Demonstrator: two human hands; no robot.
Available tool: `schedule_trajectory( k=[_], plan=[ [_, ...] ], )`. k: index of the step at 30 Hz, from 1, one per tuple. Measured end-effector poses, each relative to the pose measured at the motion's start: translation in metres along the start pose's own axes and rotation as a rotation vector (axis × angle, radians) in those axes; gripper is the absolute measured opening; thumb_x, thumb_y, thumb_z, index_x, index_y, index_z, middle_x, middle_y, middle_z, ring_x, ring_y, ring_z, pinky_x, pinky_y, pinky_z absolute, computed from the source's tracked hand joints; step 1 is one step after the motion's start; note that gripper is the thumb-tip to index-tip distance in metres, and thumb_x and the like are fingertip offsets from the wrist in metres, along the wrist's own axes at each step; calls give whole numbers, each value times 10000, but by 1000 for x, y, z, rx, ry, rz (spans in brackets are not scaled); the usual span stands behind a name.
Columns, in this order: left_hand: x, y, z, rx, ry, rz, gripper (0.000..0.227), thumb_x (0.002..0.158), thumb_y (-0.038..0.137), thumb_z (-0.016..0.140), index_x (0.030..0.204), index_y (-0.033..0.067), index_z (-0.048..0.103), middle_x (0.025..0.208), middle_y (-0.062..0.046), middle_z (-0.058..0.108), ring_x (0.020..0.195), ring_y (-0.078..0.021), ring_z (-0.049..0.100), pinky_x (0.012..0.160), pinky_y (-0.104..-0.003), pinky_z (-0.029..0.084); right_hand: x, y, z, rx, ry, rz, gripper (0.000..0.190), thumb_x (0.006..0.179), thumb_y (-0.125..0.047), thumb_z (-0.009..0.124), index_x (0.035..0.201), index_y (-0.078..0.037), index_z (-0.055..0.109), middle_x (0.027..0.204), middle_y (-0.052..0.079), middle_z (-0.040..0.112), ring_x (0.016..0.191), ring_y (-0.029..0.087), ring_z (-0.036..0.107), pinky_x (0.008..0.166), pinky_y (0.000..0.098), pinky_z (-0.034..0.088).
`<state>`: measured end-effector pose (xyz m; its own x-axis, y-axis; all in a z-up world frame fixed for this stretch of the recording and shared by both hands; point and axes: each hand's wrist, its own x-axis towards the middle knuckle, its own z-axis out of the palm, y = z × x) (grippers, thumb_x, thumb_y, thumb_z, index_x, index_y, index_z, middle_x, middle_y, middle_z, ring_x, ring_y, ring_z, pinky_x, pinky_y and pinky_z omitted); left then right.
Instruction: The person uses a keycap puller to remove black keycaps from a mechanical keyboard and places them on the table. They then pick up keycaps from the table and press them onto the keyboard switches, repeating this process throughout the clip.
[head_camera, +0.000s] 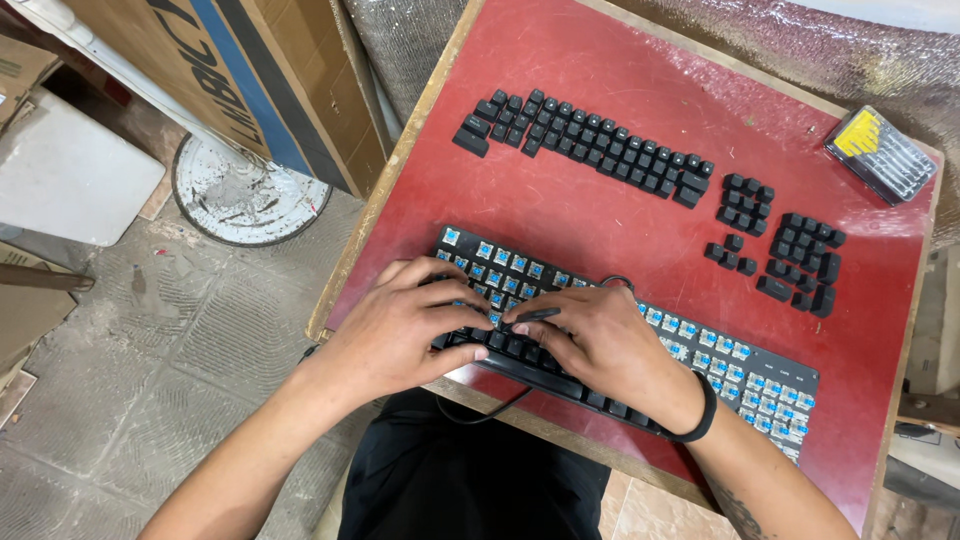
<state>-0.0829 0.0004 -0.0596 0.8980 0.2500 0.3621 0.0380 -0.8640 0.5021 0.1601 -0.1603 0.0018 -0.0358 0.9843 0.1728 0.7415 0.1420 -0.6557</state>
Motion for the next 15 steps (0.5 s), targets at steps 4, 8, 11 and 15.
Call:
schedule_trajectory(
  k=[4, 8, 11, 15],
  plan=[
    [-1, -1, 1, 1, -2, -2, 238, 1061, 486, 882, 1198, 296, 918, 1286, 34, 880, 1420, -330, 717, 1151, -559, 564, -5, 11, 5, 9, 40, 34, 169, 1152, -207, 799, 1170, -126, 947, 1046, 93, 967, 580, 241, 811, 509, 324, 637],
    [0, 2, 1, 0, -17, -29, 266, 1032, 472, 903, 1214, 279, 924, 1284, 18, 894, 1406, -333, 729, 1155, -555, 570, -2, 4, -9, 169, 97, 73, 143, 1131, -143, 812, 1172, -109, 944, 1032, 104, 975, 877, 326, 954, 725, 402, 741],
    [6, 6, -5, -36, -4, -75, 361, 1006, 489, 931, 1282, 258, 912, 1283, -1, 902, 1394, -334, 750, 1161, -553, 581, -2, 7, -12, 244, 117, 95, 146, 1121, -114, 817, 1200, -91, 937, 1023, 123, 973, 892, 304, 949, 767, 408, 750],
    [20, 14, 2, -125, 41, -141, 615, 949, 531, 995, 1464, 227, 851, 1268, -55, 907, 1394, -353, 773, 1183, -560, 596, 0, 5, -12, 382, 161, 122, 165, 1113, -69, 822, 1243, -44, 921, 1008, 145, 969, 917, 262, 939, 835, 398, 762]
  ],
)
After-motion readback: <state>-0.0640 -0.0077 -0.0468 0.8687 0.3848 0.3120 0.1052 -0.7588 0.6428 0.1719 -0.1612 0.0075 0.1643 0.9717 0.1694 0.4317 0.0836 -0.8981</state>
